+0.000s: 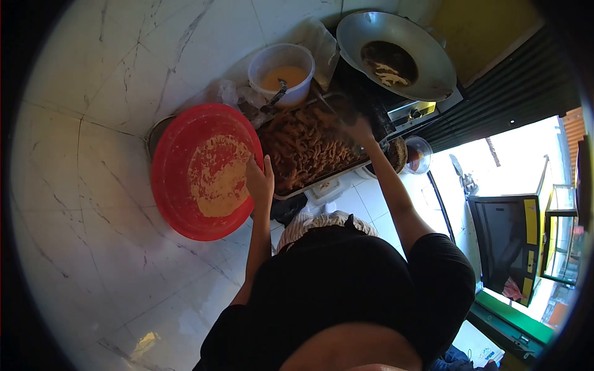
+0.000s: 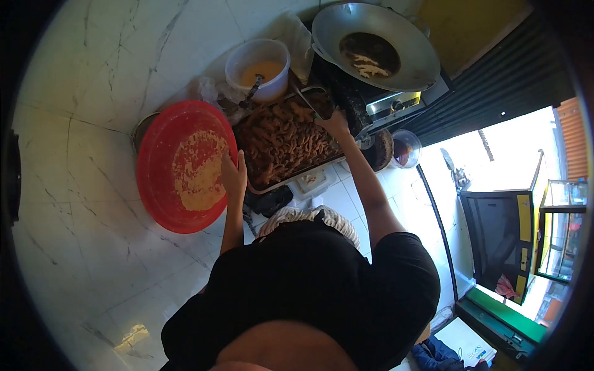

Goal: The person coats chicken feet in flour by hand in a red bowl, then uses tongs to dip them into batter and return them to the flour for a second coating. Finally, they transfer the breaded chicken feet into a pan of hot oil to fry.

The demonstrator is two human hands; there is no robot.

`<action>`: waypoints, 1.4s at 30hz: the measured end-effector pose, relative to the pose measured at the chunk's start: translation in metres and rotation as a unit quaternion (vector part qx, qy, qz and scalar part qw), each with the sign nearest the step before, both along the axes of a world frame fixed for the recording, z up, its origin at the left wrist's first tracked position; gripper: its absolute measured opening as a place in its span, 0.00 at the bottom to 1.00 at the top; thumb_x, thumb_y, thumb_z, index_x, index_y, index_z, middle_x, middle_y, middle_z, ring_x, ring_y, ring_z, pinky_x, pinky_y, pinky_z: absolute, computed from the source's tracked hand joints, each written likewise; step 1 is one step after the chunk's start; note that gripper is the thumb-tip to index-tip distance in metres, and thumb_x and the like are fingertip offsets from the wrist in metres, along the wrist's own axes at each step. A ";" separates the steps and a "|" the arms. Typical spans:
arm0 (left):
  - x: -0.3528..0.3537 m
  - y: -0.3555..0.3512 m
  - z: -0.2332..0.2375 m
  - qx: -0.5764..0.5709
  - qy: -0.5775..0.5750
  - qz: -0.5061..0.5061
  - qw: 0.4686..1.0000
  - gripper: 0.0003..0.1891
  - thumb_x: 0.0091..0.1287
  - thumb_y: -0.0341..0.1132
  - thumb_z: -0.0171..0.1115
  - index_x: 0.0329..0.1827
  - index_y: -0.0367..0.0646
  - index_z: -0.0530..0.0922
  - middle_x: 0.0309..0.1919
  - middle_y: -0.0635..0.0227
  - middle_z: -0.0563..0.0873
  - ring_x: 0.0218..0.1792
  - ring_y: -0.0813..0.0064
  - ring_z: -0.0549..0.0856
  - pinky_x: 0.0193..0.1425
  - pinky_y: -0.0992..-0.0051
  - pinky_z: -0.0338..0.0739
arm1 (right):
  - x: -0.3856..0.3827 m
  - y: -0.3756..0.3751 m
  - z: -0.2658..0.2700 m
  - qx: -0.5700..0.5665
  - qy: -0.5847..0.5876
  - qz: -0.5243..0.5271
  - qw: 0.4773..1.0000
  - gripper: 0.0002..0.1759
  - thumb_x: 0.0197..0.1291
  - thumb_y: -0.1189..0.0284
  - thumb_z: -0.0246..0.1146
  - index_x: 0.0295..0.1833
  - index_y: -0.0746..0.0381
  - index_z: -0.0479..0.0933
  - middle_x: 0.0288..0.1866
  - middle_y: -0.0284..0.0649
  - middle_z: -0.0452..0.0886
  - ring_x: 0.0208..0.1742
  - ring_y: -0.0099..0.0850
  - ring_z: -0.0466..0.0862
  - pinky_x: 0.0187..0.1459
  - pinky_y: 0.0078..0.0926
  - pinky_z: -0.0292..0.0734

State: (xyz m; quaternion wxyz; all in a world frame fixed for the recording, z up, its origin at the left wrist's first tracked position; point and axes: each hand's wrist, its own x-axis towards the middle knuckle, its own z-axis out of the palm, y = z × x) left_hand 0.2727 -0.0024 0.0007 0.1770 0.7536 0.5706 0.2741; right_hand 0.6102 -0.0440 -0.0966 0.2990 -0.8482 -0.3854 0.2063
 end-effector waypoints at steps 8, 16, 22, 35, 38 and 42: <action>-0.002 0.000 -0.005 -0.015 -0.009 -0.012 1.000 0.27 0.66 0.50 0.46 0.53 0.31 0.67 0.45 0.47 0.76 0.47 0.53 0.76 0.49 0.63 0.71 | -0.040 -0.036 0.077 0.045 0.093 -0.052 0.993 0.34 0.36 0.58 0.69 0.47 0.71 0.72 0.41 0.55 0.78 0.45 0.44 0.79 0.46 0.33 0.72; 0.001 0.000 0.000 0.031 -0.123 -0.046 0.991 0.22 0.66 0.41 0.49 0.55 0.31 0.65 0.50 0.50 0.72 0.50 0.56 0.74 0.52 0.66 0.71 | -0.091 -0.087 0.114 0.154 0.090 -0.075 0.981 0.32 0.41 0.60 0.67 0.51 0.68 0.71 0.44 0.52 0.78 0.48 0.40 0.78 0.50 0.30 0.70; -0.006 -0.002 -0.010 0.046 -0.283 -0.070 0.955 0.15 0.68 0.35 0.47 0.53 0.34 0.66 0.50 0.55 0.71 0.52 0.61 0.73 0.55 0.66 0.69 | -0.119 -0.145 0.144 0.196 0.094 -0.067 0.974 0.29 0.49 0.66 0.64 0.56 0.67 0.69 0.43 0.50 0.79 0.42 0.33 0.81 0.45 0.28 0.73; 0.160 -0.133 0.000 -0.174 -0.315 -0.427 0.830 0.11 0.68 0.32 0.46 0.48 0.38 0.70 0.40 0.61 0.78 0.40 0.73 0.78 0.47 0.74 0.72 | -0.059 -0.365 0.172 0.172 0.080 -0.340 0.921 0.33 0.45 0.67 0.67 0.57 0.68 0.68 0.40 0.43 0.79 0.33 0.22 0.77 0.36 0.19 0.72; 0.191 -0.184 -0.049 -0.163 -0.238 -0.477 0.830 0.10 0.65 0.32 0.50 0.48 0.41 0.71 0.30 0.63 0.80 0.34 0.72 0.80 0.38 0.74 0.73 | -0.027 -0.415 0.163 0.203 0.010 -0.393 0.897 0.34 0.44 0.66 0.69 0.58 0.66 0.68 0.38 0.40 0.79 0.28 0.19 0.75 0.30 0.16 0.70; 0.160 -0.224 -0.144 -0.249 -0.004 -0.443 0.861 0.10 0.59 0.34 0.54 0.44 0.47 0.74 0.27 0.61 0.81 0.31 0.62 0.81 0.35 0.68 0.74 | 0.011 -0.472 0.167 0.181 0.022 -0.432 0.883 0.36 0.43 0.67 0.69 0.59 0.68 0.66 0.38 0.38 0.77 0.25 0.18 0.72 0.26 0.16 0.68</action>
